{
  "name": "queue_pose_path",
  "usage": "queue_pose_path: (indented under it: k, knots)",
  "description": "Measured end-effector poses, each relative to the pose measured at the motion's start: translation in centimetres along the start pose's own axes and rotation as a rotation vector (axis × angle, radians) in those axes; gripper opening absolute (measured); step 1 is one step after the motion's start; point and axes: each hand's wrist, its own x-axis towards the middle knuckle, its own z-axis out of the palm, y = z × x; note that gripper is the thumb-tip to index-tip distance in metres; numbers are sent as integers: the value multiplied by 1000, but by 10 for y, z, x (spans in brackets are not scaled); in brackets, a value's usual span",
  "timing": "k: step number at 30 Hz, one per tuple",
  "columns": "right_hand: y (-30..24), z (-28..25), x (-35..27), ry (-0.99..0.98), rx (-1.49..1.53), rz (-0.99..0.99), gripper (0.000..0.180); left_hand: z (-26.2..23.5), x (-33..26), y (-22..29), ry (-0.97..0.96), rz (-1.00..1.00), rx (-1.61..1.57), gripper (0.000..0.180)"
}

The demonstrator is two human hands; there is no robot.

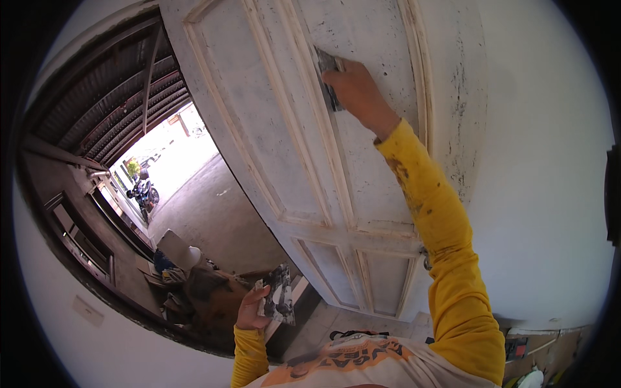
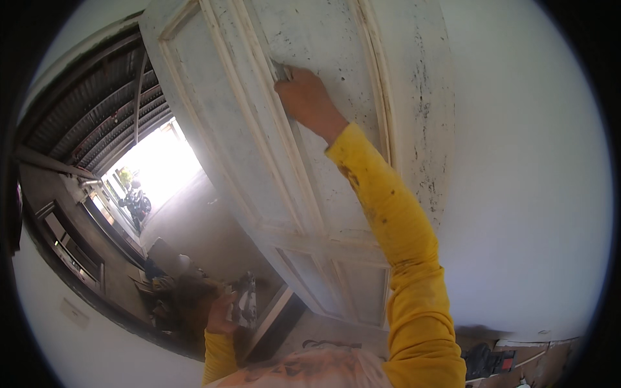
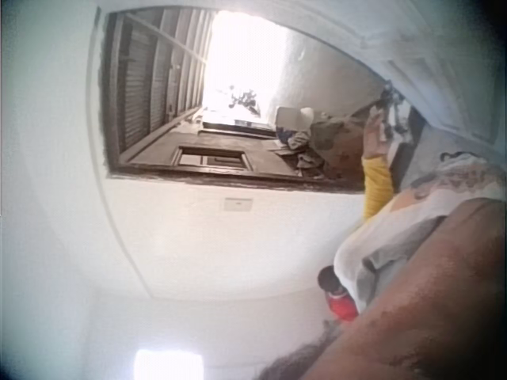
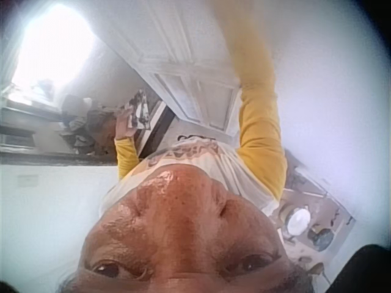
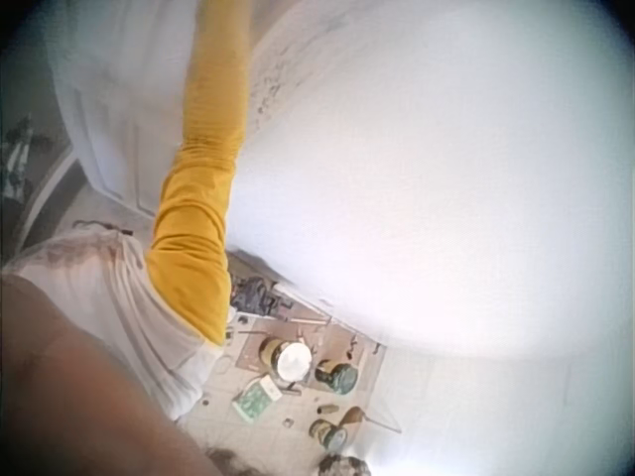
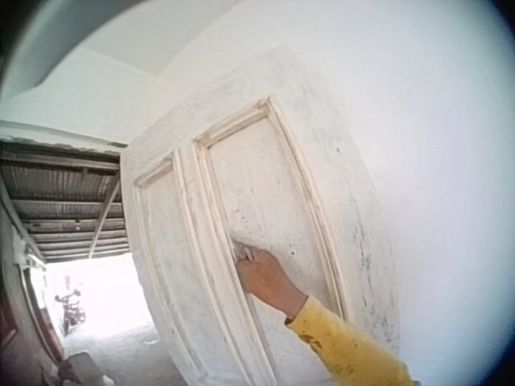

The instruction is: The person applies putty to a white door using a putty knife and a hawk. They repeatedly spread the putty across the door surface, occasionally reloading the hawk from a bucket on the floor.

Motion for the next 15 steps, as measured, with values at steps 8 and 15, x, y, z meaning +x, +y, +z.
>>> queue_pose_path:
  k: [8, 15]
  knots:
    - [-33, -7, 14, -24, 132, 253, 32, 23, 23, 44, -8, -281, -674, 24]
    - [-6, 25, -13, 75, -201, -96, 31, 25, 8, 43, 96, -319, -560, 25]
